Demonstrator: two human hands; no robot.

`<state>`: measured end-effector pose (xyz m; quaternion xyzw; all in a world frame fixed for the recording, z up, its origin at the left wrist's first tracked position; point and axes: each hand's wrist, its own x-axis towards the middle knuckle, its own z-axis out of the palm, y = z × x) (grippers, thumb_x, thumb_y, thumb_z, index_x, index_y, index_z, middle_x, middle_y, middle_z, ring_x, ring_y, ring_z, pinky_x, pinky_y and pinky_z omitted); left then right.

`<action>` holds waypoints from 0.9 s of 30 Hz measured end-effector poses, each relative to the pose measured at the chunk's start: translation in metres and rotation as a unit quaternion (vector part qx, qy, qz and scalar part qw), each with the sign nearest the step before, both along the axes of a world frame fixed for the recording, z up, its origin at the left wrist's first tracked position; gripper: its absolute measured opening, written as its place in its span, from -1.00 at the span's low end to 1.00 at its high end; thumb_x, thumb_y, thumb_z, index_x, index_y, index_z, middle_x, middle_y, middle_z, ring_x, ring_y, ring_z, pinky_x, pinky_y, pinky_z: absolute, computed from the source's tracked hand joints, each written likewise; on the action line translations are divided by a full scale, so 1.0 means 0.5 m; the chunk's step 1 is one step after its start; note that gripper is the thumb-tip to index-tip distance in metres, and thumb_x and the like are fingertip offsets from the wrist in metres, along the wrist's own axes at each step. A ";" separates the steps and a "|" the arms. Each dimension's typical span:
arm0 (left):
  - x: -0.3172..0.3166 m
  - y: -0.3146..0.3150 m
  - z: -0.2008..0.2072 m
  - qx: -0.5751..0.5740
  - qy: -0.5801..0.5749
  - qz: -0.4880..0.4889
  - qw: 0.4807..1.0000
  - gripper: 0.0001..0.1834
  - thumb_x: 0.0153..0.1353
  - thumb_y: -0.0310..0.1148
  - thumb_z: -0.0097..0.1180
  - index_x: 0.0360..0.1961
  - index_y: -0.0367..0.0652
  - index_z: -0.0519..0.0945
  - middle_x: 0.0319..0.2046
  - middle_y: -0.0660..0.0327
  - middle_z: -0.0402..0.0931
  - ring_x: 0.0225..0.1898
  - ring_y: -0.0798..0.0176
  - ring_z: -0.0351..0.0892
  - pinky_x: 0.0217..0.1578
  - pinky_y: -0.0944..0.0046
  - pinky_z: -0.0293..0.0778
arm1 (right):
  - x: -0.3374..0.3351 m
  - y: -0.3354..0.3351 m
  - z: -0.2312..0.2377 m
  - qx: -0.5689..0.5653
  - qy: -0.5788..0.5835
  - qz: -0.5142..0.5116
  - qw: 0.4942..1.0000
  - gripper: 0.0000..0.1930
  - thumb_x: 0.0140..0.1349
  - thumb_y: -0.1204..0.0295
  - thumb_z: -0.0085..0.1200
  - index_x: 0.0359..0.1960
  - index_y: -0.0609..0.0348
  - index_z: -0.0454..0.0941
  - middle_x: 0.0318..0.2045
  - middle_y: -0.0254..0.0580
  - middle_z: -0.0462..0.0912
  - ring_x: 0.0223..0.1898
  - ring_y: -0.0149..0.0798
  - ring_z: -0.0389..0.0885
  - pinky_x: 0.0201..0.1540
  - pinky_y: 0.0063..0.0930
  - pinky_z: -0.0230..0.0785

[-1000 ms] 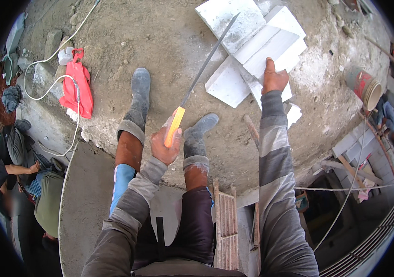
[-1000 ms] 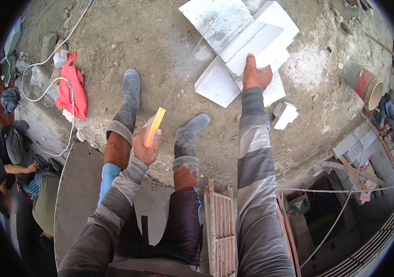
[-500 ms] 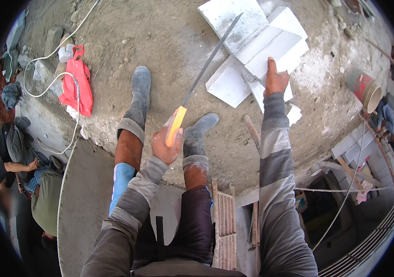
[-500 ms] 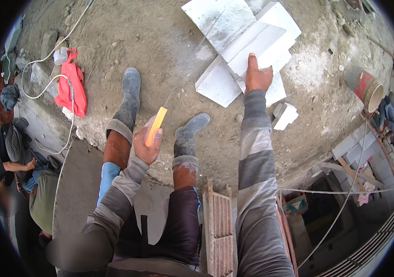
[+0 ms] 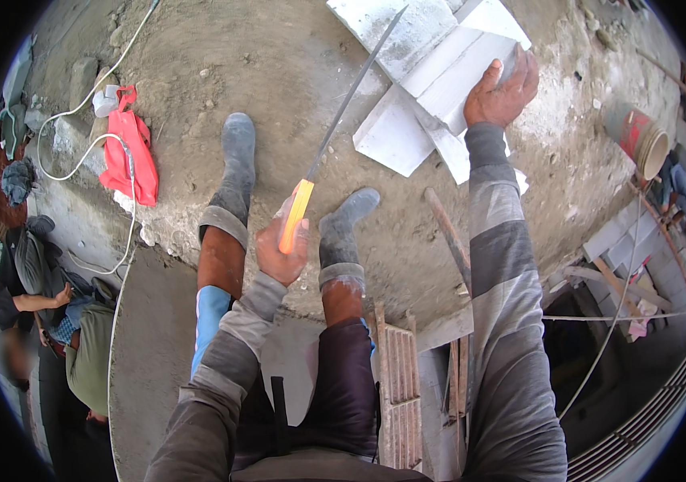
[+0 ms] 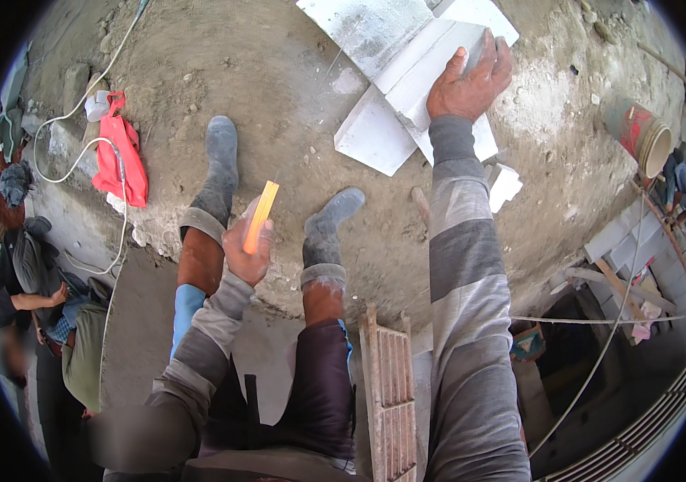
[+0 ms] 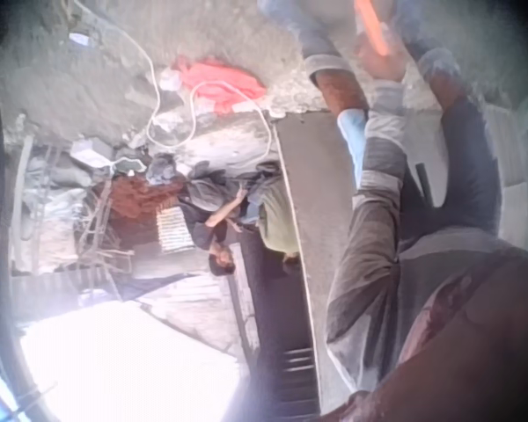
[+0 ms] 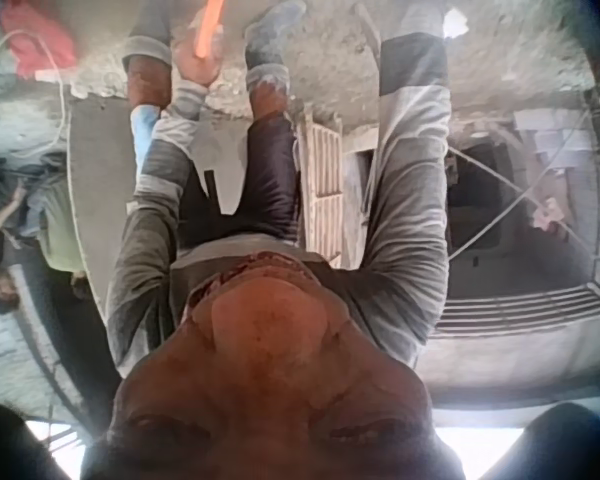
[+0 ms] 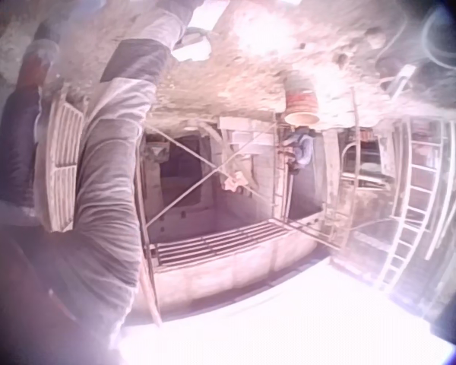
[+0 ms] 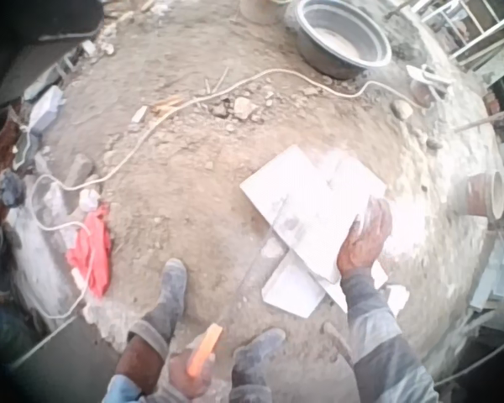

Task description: The person sits on the ground at a construction site and uses a hand saw to cut white ceramic tiles. They repeatedly position a tile on a makeshift support, saw through it, and then move the cut pieces aside. The process is repeated for multiple tiles throughout the clip.

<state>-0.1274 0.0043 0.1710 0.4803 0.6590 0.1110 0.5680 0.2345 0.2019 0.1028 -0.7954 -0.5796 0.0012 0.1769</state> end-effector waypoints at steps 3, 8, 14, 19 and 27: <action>0.021 0.006 0.018 0.042 -0.009 0.021 0.999 -0.54 0.34 -0.37 0.18 0.21 -0.38 0.53 -0.34 0.01 0.66 -0.38 0.26 0.63 -0.28 0.23 0.54 | -0.008 0.004 -0.005 0.037 0.012 0.002 0.999 -0.52 0.39 0.41 -0.02 0.34 0.13 0.33 0.35 0.08 0.21 0.39 0.16 0.12 0.41 0.03 0.13; 0.047 0.011 0.063 0.076 0.008 0.023 0.997 -0.55 0.35 -0.35 0.16 0.19 -0.37 0.54 -0.36 -0.02 0.65 -0.39 0.15 0.65 -0.29 0.20 0.54 | -0.011 0.006 -0.006 0.049 0.006 -0.009 0.999 -0.53 0.32 0.48 -0.04 0.29 0.23 0.35 0.30 0.10 0.28 0.34 0.15 0.18 0.38 0.04 0.12; 0.047 -0.043 0.227 0.118 0.080 -0.038 0.989 -0.56 0.38 -0.32 0.11 0.15 -0.45 0.53 -0.30 -0.08 0.65 -0.32 -0.01 0.69 -0.23 0.15 0.55 | -0.021 0.010 -0.008 0.039 -0.053 -0.046 0.997 -0.48 0.28 0.43 0.04 0.26 0.33 0.30 0.30 0.03 0.29 0.37 0.09 0.18 0.43 0.06 -0.03; 0.011 -0.158 0.415 0.018 0.144 -0.081 0.986 -0.55 0.38 -0.24 0.09 0.12 -0.40 0.58 -0.16 -0.14 0.67 -0.19 -0.12 0.68 -0.13 0.08 0.51 | -0.025 0.013 0.000 0.034 -0.058 -0.051 0.996 -0.50 0.23 0.38 0.13 0.20 0.30 0.41 0.32 -0.06 0.32 0.40 -0.01 0.18 0.43 0.07 -0.05; -0.034 -0.237 0.523 -0.020 0.162 -0.188 0.969 -0.49 0.33 -0.20 0.08 0.14 -0.42 0.56 -0.31 -0.15 0.66 -0.38 -0.15 0.67 -0.32 0.06 0.49 | 0.005 -0.019 0.094 -0.038 0.002 -0.035 0.999 -0.49 0.22 0.32 0.19 0.19 0.22 0.43 0.25 0.04 0.44 0.34 0.06 0.30 0.35 -0.03 0.17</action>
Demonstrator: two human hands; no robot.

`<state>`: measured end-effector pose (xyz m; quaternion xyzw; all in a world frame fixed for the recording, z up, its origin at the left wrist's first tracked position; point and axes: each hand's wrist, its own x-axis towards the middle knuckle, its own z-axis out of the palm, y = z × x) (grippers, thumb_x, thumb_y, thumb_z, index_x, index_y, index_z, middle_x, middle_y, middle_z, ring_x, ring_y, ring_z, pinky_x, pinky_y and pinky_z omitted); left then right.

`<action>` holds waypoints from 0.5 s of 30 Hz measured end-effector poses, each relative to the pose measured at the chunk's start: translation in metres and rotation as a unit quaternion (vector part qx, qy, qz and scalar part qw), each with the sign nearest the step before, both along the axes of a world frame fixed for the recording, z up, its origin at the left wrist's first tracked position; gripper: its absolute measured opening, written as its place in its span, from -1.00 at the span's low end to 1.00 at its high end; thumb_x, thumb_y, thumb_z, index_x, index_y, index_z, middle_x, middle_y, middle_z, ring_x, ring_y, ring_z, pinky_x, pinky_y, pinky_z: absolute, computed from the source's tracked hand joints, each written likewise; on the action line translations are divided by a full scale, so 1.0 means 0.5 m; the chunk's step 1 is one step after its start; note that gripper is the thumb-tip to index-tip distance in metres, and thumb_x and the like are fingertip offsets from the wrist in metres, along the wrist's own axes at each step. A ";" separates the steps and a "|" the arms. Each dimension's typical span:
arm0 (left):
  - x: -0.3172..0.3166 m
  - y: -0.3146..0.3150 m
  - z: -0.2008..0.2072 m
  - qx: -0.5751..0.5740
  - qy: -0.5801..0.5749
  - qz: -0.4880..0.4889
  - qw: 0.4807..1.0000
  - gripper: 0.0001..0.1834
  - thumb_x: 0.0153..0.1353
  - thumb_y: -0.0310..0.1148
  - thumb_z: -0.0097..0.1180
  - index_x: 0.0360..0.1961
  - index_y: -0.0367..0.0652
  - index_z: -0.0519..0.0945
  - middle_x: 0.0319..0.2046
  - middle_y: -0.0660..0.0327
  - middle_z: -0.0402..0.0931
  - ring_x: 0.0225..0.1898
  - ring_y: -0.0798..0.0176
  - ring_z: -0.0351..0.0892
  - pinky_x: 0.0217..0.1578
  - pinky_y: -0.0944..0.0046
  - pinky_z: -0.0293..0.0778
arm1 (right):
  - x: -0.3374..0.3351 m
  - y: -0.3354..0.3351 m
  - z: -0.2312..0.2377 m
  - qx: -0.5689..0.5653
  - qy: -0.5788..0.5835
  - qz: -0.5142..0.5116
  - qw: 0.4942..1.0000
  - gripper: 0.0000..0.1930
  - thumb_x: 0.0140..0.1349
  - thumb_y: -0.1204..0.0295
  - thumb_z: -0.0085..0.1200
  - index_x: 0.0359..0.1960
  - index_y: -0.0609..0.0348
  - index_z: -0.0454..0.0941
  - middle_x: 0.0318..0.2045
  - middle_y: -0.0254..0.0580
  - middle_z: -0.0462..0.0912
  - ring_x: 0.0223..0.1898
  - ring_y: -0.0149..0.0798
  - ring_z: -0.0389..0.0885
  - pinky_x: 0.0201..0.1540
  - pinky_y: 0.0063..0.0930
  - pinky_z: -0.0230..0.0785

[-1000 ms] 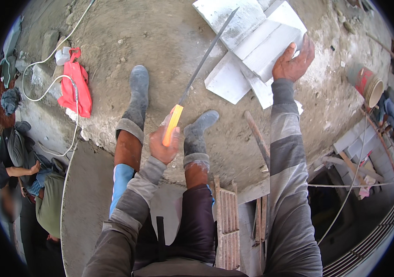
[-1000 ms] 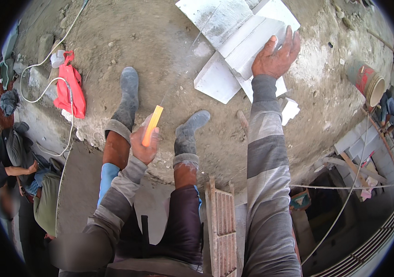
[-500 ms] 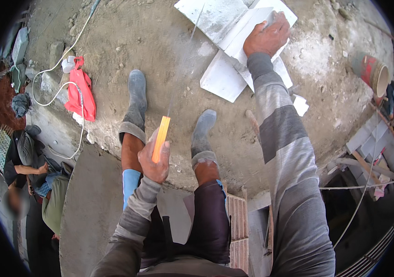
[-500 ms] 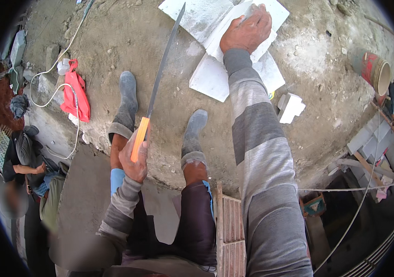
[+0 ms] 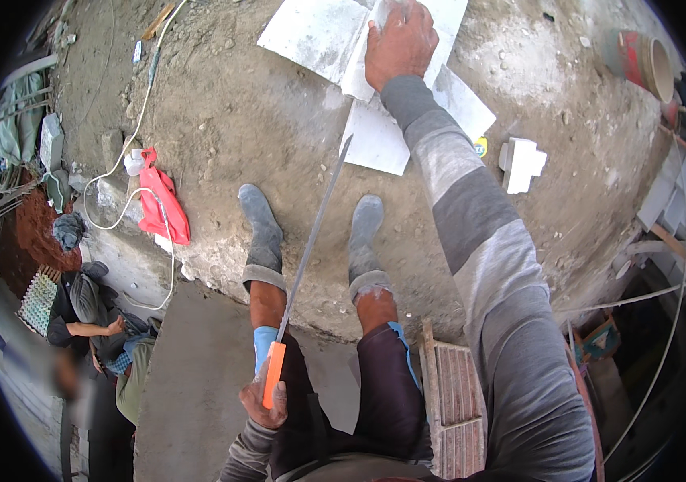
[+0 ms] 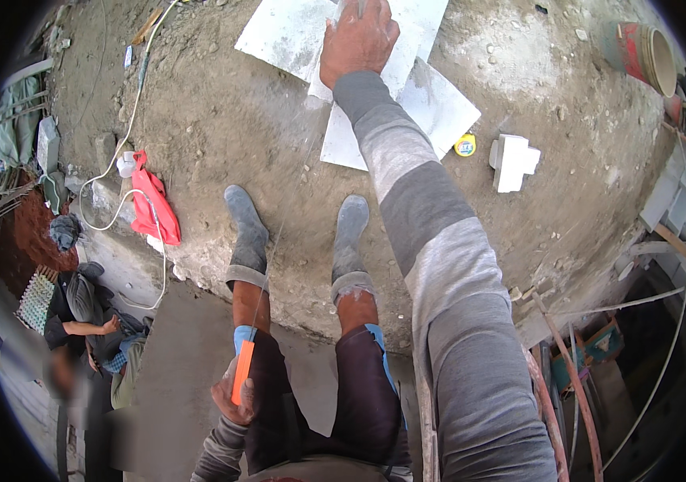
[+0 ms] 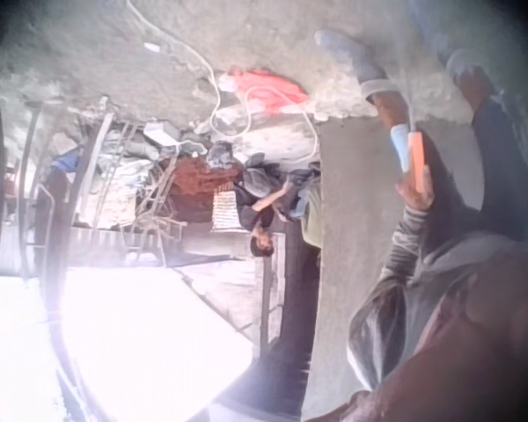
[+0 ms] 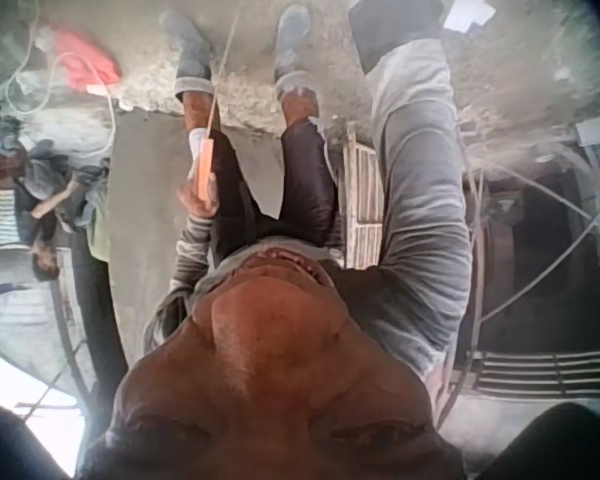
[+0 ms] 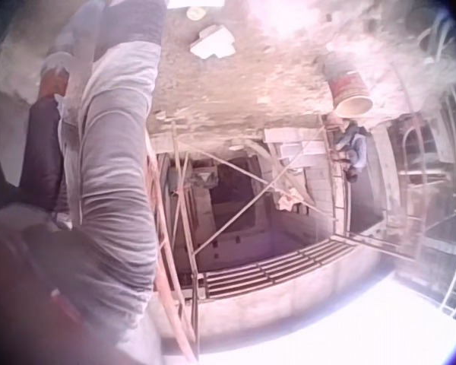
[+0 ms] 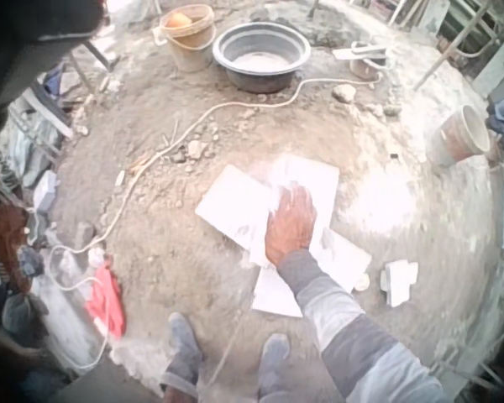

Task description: The person sits on the ground at a construction site and uses a hand saw to cut white ceramic tiles. They repeatedly position a tile on a makeshift support, saw through it, and then move the cut pieces aside. The process is repeated for multiple tiles throughout the clip.

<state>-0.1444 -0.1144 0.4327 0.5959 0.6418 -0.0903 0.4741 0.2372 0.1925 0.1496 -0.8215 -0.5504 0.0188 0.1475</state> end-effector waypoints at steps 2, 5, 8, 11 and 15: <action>-0.003 -0.009 0.001 0.011 -0.016 -0.008 1.000 -0.48 0.32 -0.22 0.09 0.15 -0.44 0.55 -0.37 -0.12 0.65 -0.46 -0.12 0.64 -0.40 0.08 0.47 | 0.004 -0.019 0.018 -0.024 -0.017 0.035 0.999 -0.48 0.25 0.34 0.16 0.23 0.25 0.40 0.26 0.03 0.41 0.35 0.03 0.29 0.36 -0.01 0.14; 0.004 -0.021 -0.026 0.041 -0.053 -0.019 0.998 -0.48 0.31 -0.26 0.10 0.16 -0.45 0.54 -0.44 -0.08 0.63 -0.54 -0.06 0.60 -0.47 0.12 0.45 | -0.012 -0.042 0.032 -0.190 -0.054 0.083 0.977 -0.27 0.24 0.36 0.18 0.41 0.34 0.21 0.41 0.01 0.23 0.46 -0.02 0.15 0.45 0.03 0.00; 0.028 -0.040 -0.072 0.081 -0.082 -0.052 0.992 -0.48 0.27 -0.33 0.15 0.19 -0.46 0.50 -0.38 -0.07 0.61 -0.55 -0.02 0.59 -0.46 0.12 0.47 | -0.047 -0.025 0.077 -0.320 -0.074 0.094 0.940 -0.11 0.17 0.34 0.22 0.48 0.40 0.06 0.50 0.13 0.08 0.50 0.01 0.11 0.49 0.08 -0.07; 0.060 -0.049 -0.128 0.079 -0.097 -0.112 0.986 -0.39 0.21 -0.41 0.18 0.25 -0.50 0.37 -0.08 -0.24 0.63 -0.38 -0.17 0.69 -0.33 0.05 0.59 | -0.072 -0.015 0.071 -0.327 -0.095 0.063 0.938 -0.13 0.14 0.28 0.25 0.45 0.40 0.17 0.50 0.23 0.05 0.50 0.10 0.09 0.48 0.09 -0.07; 0.162 -0.037 -0.223 0.093 -0.101 -0.101 0.985 -0.38 0.24 -0.38 0.18 0.27 -0.47 0.35 0.00 -0.26 0.59 -0.30 -0.20 0.69 -0.30 0.04 0.58 | -0.092 -0.007 0.035 -0.315 -0.104 0.050 0.942 -0.28 0.19 0.24 0.21 0.35 0.39 0.37 0.47 0.33 0.06 0.48 0.20 0.10 0.46 0.08 -0.03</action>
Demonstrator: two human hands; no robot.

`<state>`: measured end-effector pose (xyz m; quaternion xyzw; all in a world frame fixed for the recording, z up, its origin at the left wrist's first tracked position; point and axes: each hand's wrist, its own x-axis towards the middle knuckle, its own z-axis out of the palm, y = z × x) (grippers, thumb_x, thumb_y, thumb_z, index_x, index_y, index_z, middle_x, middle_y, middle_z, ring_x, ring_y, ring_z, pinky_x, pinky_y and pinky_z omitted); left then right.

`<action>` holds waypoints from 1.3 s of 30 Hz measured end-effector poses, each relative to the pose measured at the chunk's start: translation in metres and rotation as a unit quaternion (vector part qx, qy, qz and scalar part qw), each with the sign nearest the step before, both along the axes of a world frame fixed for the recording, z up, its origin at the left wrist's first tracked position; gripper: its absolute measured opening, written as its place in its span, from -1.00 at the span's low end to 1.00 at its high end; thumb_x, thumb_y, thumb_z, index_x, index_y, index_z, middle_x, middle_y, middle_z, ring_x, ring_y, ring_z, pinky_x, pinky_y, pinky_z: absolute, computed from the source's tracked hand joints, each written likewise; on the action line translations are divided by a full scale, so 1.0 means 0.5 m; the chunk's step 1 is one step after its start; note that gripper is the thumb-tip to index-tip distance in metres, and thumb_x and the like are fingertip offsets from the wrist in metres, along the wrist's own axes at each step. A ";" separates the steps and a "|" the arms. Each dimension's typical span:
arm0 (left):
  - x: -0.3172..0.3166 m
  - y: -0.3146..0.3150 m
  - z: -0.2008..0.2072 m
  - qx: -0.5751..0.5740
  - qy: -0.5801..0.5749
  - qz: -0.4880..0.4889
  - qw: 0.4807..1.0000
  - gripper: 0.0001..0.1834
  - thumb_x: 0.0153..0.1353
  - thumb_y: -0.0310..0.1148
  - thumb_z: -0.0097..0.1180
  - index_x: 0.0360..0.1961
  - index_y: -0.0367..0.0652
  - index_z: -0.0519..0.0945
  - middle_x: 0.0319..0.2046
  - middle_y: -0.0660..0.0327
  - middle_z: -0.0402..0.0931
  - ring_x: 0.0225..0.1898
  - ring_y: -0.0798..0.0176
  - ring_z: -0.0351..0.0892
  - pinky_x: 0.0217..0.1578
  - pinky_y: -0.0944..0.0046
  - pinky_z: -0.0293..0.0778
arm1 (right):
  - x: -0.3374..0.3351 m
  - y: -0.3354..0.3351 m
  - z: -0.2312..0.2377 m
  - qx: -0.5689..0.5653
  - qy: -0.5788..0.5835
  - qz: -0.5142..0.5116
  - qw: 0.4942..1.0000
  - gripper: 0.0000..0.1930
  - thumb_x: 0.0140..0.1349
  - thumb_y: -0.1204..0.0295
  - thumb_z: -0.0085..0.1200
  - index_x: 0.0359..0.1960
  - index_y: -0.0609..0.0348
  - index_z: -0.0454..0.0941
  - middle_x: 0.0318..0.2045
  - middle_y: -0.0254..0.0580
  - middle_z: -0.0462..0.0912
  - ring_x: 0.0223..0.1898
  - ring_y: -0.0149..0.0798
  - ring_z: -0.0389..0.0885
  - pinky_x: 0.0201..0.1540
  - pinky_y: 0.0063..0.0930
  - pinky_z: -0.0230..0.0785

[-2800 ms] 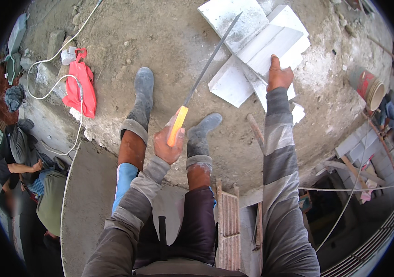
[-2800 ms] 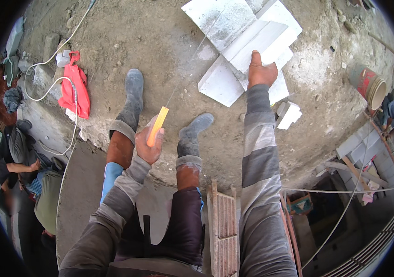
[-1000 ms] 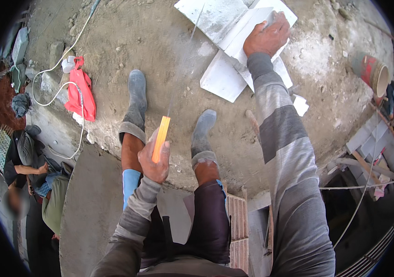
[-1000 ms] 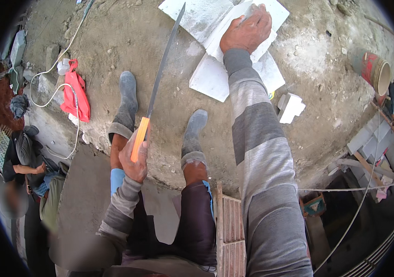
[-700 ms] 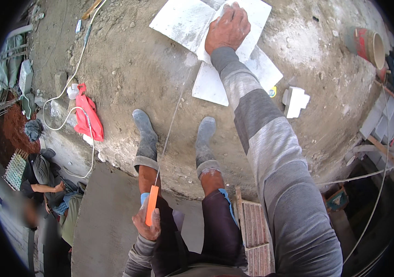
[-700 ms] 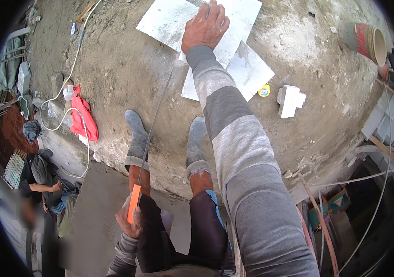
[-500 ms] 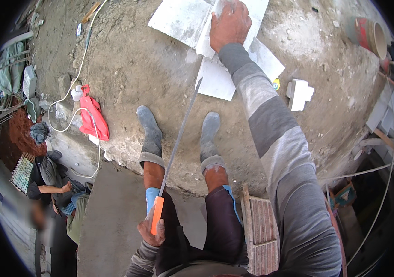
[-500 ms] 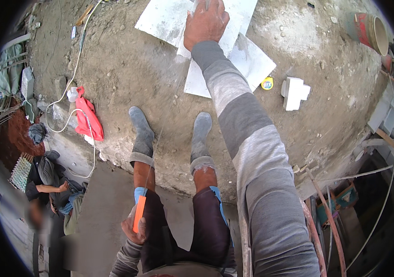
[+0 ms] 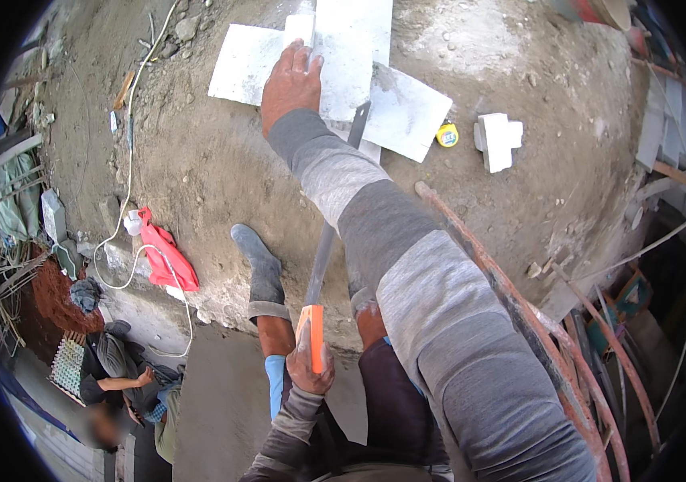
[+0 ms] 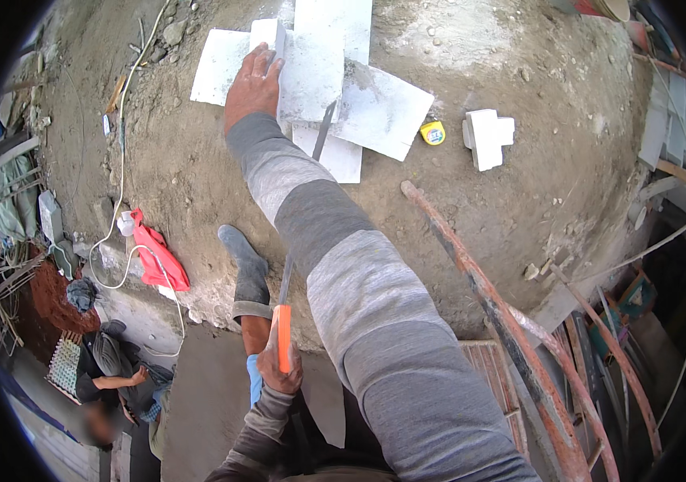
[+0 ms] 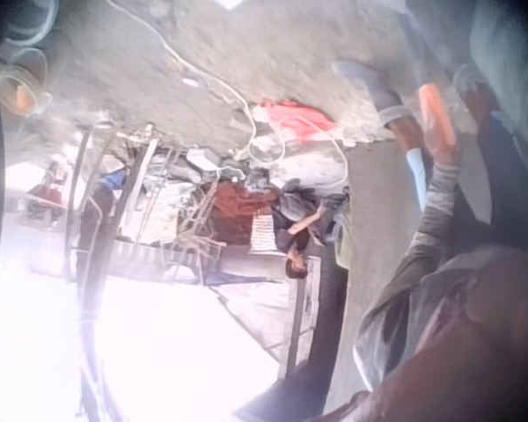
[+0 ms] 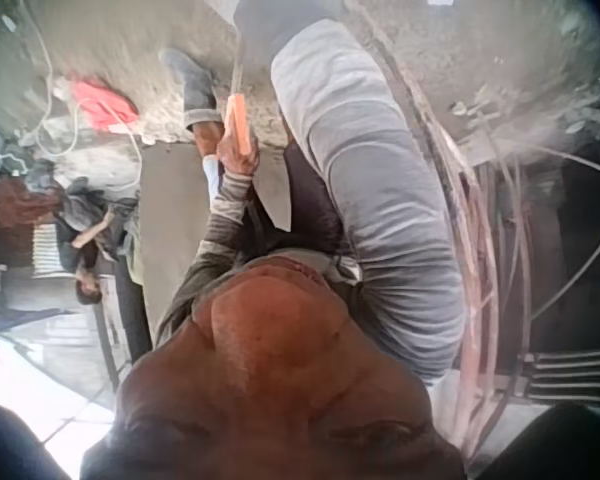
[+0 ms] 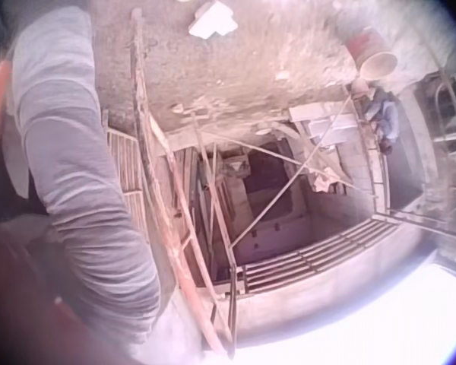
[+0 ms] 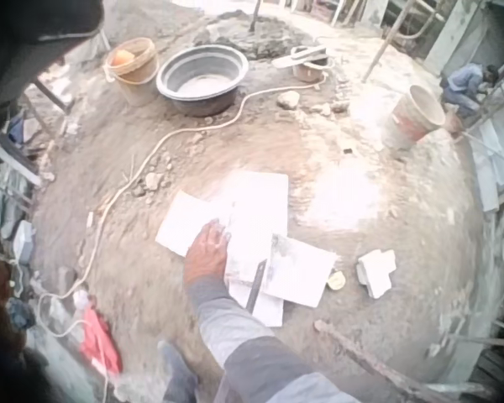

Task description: The person sits on the ground at a construction site and uses a hand saw to cut white ceramic tiles. They repeatedly position a tile on a makeshift support, saw through it, and then move the cut pieces aside. The process is repeated for multiple tiles throughout the clip.

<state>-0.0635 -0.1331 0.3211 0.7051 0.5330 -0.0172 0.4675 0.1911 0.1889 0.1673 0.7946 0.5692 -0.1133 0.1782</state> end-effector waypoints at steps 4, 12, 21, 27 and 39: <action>0.106 0.032 -0.060 0.083 -0.024 0.022 0.996 -0.40 0.27 -0.37 0.17 0.28 -0.44 0.36 0.07 -0.26 0.55 -0.29 -0.21 0.67 -0.30 0.02 0.56 | -0.002 0.004 -0.015 0.033 -0.001 -0.015 0.999 -0.30 0.26 0.25 0.15 0.37 0.41 0.32 0.46 0.32 0.10 0.46 0.16 0.15 0.42 0.01 0.05; 0.199 0.101 -0.144 0.136 -0.057 0.062 0.987 -0.46 0.26 -0.44 0.20 0.21 -0.49 0.39 -0.11 -0.21 0.59 -0.40 -0.15 0.59 -0.36 -0.02 0.46 | -0.002 0.014 -0.023 0.063 0.012 -0.035 0.997 -0.33 0.28 0.31 0.16 0.36 0.42 0.30 0.42 0.29 0.17 0.40 0.09 0.24 0.30 -0.17 0.27; 0.237 0.086 -0.175 0.103 -0.039 0.126 0.986 -0.55 0.16 -0.36 0.23 0.04 -0.38 0.51 -0.23 -0.07 0.64 -0.33 -0.09 0.66 -0.26 0.03 0.58 | 0.000 0.011 -0.025 0.064 0.012 -0.024 0.998 -0.37 0.30 0.31 0.15 0.34 0.39 0.33 0.42 0.24 0.18 0.39 0.07 0.24 0.22 -0.29 0.38; 0.255 0.065 -0.187 0.070 -0.104 0.131 0.983 -0.30 -0.02 -0.62 0.19 0.26 -0.39 0.43 -0.32 -0.13 0.51 -0.40 -0.23 0.57 -0.34 -0.02 0.51 | 0.010 0.008 -0.029 0.079 0.018 -0.027 0.996 -0.39 0.30 0.34 0.15 0.33 0.41 0.33 0.40 0.30 0.18 0.38 0.09 0.25 0.19 -0.33 0.41; 0.297 0.059 -0.188 0.144 -0.081 0.183 0.969 -0.53 0.06 -0.55 0.24 0.07 -0.31 0.58 -0.44 0.00 0.47 -0.46 -0.10 0.54 -0.45 -0.01 0.45 | 0.015 0.002 -0.023 0.075 0.021 -0.012 0.997 -0.33 0.26 0.33 0.19 0.35 0.43 0.30 0.41 0.33 0.16 0.38 0.11 0.25 0.19 -0.33 0.42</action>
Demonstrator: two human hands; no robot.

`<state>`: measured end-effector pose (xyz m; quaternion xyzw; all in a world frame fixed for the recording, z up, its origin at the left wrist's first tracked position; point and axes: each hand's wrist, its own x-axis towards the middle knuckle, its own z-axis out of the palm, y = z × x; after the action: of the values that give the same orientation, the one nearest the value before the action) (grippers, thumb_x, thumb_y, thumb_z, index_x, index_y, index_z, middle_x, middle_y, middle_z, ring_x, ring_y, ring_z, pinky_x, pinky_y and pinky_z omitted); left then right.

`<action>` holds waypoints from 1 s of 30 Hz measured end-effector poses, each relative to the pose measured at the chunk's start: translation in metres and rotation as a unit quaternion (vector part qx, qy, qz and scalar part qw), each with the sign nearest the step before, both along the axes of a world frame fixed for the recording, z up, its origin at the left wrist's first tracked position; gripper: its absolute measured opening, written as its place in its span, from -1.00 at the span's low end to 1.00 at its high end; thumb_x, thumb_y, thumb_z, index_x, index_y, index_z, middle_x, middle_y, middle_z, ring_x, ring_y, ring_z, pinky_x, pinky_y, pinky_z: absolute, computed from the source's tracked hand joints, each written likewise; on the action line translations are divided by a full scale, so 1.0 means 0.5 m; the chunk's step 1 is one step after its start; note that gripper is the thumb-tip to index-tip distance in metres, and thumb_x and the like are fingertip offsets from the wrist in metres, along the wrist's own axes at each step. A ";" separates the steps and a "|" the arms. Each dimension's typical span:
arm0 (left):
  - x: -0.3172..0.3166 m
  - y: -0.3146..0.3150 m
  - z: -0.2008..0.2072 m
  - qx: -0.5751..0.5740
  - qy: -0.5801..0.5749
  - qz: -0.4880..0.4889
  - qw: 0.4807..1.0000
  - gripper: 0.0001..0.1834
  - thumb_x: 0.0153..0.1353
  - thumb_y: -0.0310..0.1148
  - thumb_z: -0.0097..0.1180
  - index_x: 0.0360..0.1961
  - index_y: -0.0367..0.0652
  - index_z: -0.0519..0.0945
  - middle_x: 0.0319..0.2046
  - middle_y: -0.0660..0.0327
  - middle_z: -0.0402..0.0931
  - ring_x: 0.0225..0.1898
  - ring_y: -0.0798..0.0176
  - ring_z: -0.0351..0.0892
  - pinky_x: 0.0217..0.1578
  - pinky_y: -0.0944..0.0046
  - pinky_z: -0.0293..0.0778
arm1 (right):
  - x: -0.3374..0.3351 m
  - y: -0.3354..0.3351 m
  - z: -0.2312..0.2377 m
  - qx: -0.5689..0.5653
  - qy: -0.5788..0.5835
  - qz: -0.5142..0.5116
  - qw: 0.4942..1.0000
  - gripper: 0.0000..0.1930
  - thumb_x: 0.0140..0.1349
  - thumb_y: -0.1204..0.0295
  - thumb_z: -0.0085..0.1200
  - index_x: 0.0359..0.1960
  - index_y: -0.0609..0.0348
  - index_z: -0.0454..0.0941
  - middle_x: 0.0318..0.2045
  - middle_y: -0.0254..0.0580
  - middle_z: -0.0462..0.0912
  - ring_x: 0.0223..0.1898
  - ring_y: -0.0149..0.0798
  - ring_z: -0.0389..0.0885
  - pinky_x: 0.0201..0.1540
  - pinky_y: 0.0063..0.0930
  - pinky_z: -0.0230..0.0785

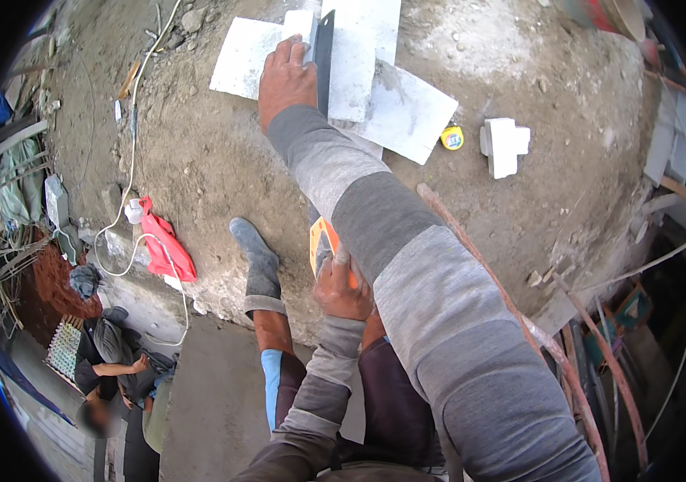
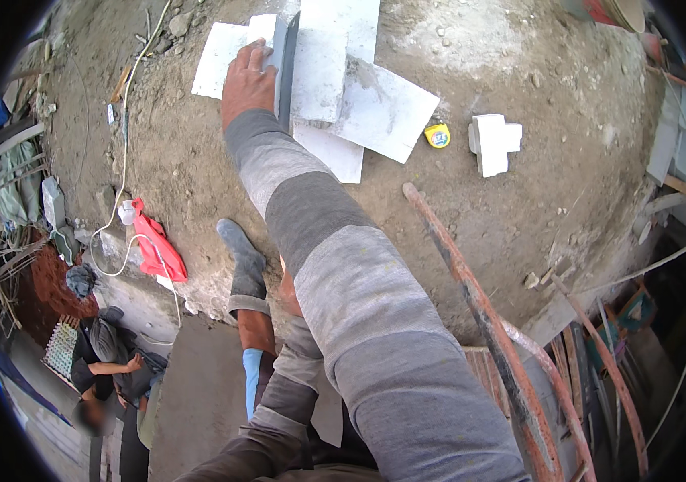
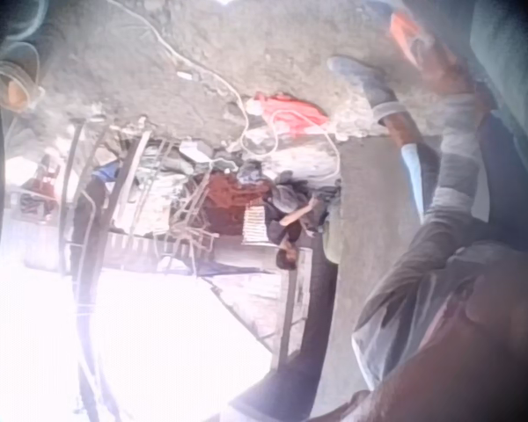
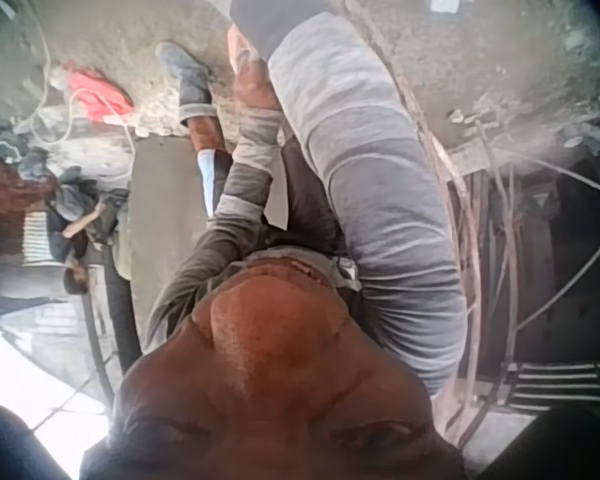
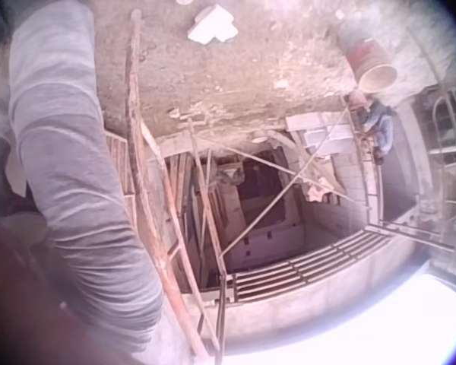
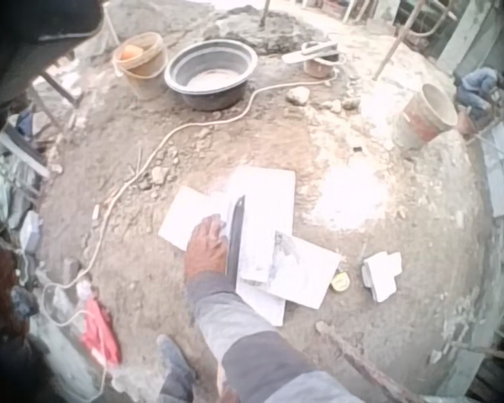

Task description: The person sits on the ground at a construction site and uses a hand saw to cut white ceramic tiles. They repeatedly position a tile on a makeshift support, saw through it, and then move the cut pieces aside. The process is repeated for multiple tiles throughout the clip.

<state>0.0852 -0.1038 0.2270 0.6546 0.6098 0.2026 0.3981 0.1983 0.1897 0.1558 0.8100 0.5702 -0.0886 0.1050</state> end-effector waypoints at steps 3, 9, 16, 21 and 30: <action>0.012 -0.037 -0.022 -0.018 -0.004 0.020 1.000 -0.52 0.03 -0.48 0.25 0.05 -0.28 0.59 -0.45 0.01 0.44 -0.46 -0.10 0.53 -0.46 -0.01 0.42 | 0.001 -0.003 -0.004 0.012 0.005 0.002 1.000 -0.31 0.23 0.34 0.22 0.34 0.43 0.30 0.41 0.34 0.15 0.38 0.12 0.24 0.21 -0.31 0.41; 0.020 -0.067 -0.048 -0.010 -0.012 0.037 0.999 -0.57 -0.01 -0.45 0.23 -0.04 -0.25 0.59 -0.45 0.01 0.41 -0.45 -0.13 0.51 -0.47 -0.02 0.40 | 0.004 -0.008 0.004 0.025 0.007 0.011 1.000 -0.26 0.16 0.33 0.29 0.32 0.48 0.30 0.39 0.37 0.15 0.39 0.13 0.23 0.24 -0.31 0.39; 0.033 -0.024 -0.008 -0.016 0.003 0.016 1.000 -0.61 0.03 -0.55 0.19 -0.04 -0.27 0.59 -0.46 -0.01 0.44 -0.46 -0.12 0.53 -0.47 -0.02 0.42 | 0.001 -0.009 -0.009 0.027 0.012 0.011 1.000 -0.22 0.08 0.33 0.35 0.30 0.49 0.30 0.38 0.37 0.15 0.40 0.14 0.21 0.24 -0.30 0.40; 0.040 0.016 0.032 0.008 0.011 0.001 1.000 -0.60 0.10 -0.60 0.19 0.02 -0.27 0.60 -0.47 -0.01 0.49 -0.48 -0.10 0.57 -0.47 0.00 0.45 | 0.003 -0.006 -0.002 -0.006 -0.012 0.020 1.000 -0.47 0.35 0.35 0.07 0.31 0.34 0.39 0.41 0.25 0.20 0.37 0.08 0.25 0.17 -0.34 0.40; 0.031 -0.018 0.079 -0.026 -0.013 0.006 1.000 -0.62 0.15 -0.62 0.17 0.04 -0.32 0.59 -0.40 -0.04 0.58 -0.43 -0.11 0.63 -0.39 0.04 0.53 | 0.002 -0.003 -0.009 0.016 -0.020 0.019 0.999 -0.50 0.36 0.38 0.07 0.28 0.37 0.42 0.40 0.27 0.21 0.36 0.07 0.26 0.13 -0.34 0.43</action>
<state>0.1007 -0.1127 0.2663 0.6378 0.6137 0.1969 0.4218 0.1994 0.1881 0.1511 0.8019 0.5848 -0.0613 0.1053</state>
